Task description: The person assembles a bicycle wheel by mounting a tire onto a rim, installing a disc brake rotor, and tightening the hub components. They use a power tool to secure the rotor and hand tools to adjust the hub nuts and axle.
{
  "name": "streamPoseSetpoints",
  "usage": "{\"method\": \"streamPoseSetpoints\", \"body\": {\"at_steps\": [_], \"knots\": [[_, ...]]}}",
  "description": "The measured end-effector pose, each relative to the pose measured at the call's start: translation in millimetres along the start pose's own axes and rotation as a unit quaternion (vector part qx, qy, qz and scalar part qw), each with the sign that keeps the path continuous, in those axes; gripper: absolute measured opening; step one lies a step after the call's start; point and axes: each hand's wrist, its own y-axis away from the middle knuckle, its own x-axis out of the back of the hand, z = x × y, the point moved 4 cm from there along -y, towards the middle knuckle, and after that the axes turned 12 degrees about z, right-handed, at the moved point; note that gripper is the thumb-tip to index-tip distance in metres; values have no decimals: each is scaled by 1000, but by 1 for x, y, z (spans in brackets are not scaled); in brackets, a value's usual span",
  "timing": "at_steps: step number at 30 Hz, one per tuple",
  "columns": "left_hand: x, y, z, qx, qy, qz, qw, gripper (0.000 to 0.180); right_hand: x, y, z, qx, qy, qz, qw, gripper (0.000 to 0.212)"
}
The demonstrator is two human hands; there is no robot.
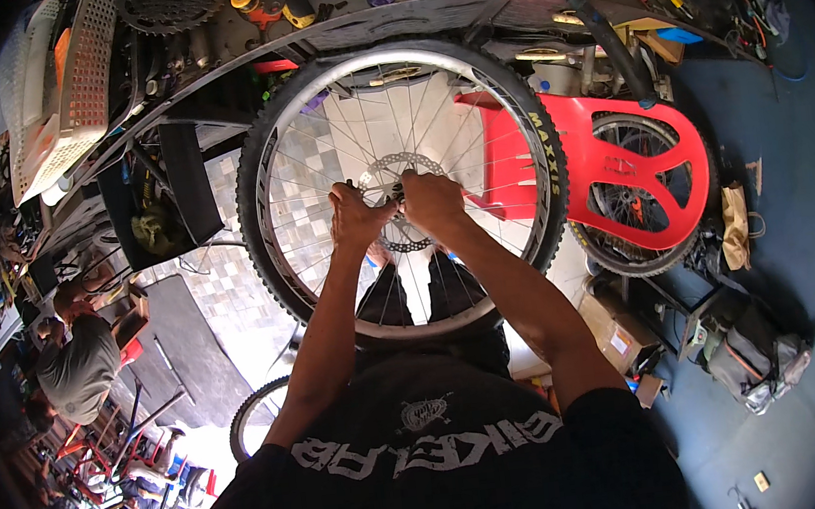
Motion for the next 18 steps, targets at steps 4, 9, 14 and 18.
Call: {"method": "streamPoseSetpoints", "body": {"at_steps": [4, 9, 14, 18], "knots": [[-5, -4, -1, 20, -17, -16, 1000, 103, -8, 1, -2, -4, -3, -3, 1000, 36], [0, -7, 8, 36, -35, -26, 998, 105, -8, -3, -7, 0, -2, 18, 1000, 30], [6, -7, -1, 14, -39, -10, 999, 105, 23, 11, -1, -2, -52, 17, 999, 33], [33, -17, -35, -64, 45, 103, 992, 92, 117, 18, 32, -40, -104, 225, 968, 39]]}}
